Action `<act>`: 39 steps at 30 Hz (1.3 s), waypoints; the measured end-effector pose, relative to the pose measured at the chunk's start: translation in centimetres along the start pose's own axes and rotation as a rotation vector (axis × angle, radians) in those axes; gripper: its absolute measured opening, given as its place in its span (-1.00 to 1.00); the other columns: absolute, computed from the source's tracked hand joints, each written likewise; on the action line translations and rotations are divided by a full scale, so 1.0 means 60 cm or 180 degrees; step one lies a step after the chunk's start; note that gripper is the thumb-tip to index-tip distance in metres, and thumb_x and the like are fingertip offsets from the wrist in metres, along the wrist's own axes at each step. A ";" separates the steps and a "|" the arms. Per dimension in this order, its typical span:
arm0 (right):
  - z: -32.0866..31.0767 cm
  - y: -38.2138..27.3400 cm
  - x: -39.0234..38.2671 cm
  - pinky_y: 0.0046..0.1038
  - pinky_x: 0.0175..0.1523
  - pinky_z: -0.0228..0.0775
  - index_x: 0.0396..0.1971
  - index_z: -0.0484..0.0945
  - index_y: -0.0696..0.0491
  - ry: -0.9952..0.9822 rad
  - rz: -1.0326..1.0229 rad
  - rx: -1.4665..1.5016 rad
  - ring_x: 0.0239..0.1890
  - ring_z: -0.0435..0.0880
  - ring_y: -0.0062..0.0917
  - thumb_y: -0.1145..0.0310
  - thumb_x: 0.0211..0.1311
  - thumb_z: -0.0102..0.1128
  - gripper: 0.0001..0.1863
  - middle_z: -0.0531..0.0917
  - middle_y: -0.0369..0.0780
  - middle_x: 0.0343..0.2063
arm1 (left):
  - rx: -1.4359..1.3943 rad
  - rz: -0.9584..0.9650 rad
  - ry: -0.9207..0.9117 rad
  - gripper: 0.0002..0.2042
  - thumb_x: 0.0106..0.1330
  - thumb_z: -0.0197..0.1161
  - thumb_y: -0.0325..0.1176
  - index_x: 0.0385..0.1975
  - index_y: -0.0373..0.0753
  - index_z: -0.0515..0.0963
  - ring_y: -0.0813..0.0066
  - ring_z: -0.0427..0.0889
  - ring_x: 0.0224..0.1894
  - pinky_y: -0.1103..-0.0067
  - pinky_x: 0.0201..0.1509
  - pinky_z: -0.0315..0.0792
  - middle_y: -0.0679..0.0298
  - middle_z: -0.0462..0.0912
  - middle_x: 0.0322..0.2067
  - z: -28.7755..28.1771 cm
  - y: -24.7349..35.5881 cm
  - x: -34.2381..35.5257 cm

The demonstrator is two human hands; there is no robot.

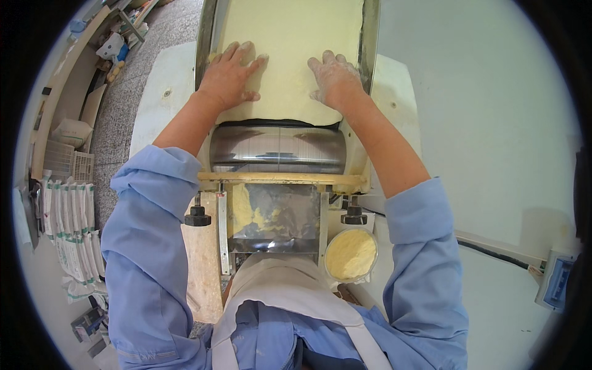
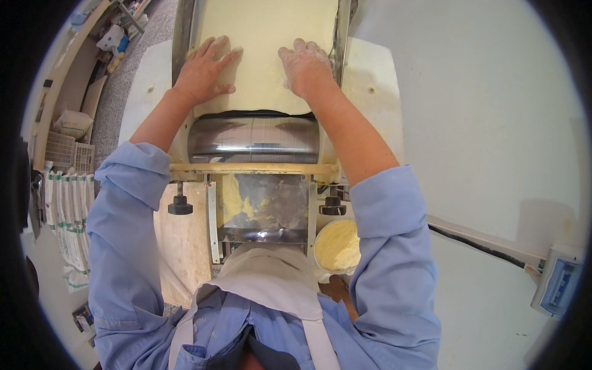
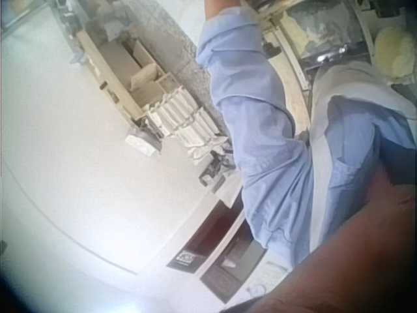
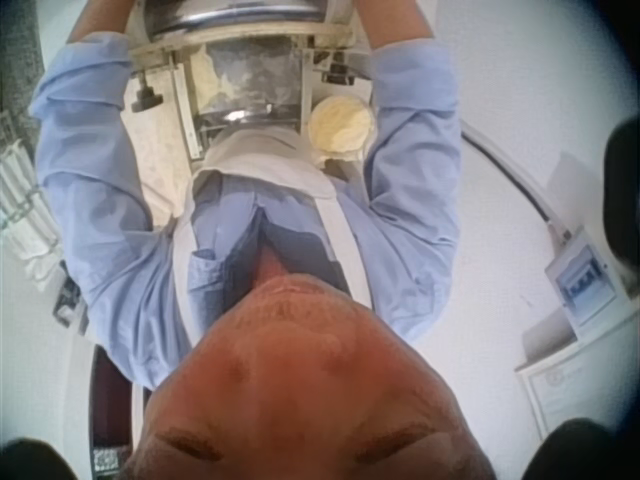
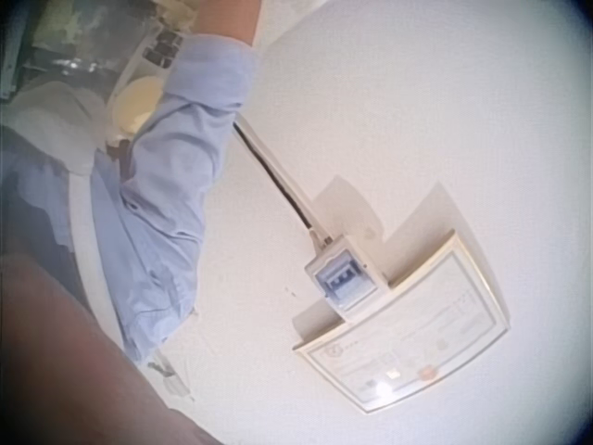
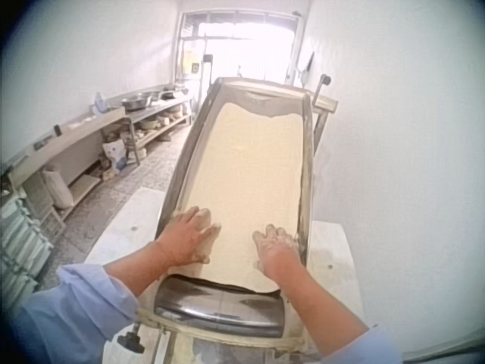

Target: The person feeds dough into a pasta machine, rolls it into sheets, and cuts it into noodles. They then gather the noodles, dust them with flour, and place them into a metal tray on a scale.

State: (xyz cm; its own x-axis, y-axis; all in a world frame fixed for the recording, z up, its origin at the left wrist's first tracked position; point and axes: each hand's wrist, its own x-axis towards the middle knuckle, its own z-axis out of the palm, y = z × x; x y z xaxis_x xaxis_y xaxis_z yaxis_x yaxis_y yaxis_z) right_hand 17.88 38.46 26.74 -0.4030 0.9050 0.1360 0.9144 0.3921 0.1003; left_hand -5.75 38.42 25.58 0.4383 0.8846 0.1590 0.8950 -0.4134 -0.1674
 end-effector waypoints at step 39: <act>0.037 0.006 -0.012 -0.16 0.20 0.23 0.07 0.45 -0.05 0.0394 -0.0179 0.0323 0.19 0.31 -0.16 0.27 0.04 0.25 -0.48 0.34 -0.05 0.17 | -0.0102 -0.0042 0.0413 -0.43 0.34 -0.04 0.08 0.28 -0.05 0.24 -0.06 0.03 0.37 0.21 0.36 0.03 0.03 0.08 0.34 0.034 0.033 0.002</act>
State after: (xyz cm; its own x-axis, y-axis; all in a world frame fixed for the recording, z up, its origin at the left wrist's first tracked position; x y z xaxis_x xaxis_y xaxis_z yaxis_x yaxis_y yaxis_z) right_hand 18.57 38.29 24.48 -0.4495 0.8564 0.2540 0.8869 0.4619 0.0119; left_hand -4.09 38.15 23.30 0.4317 0.8555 0.2858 0.9020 -0.4105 -0.1338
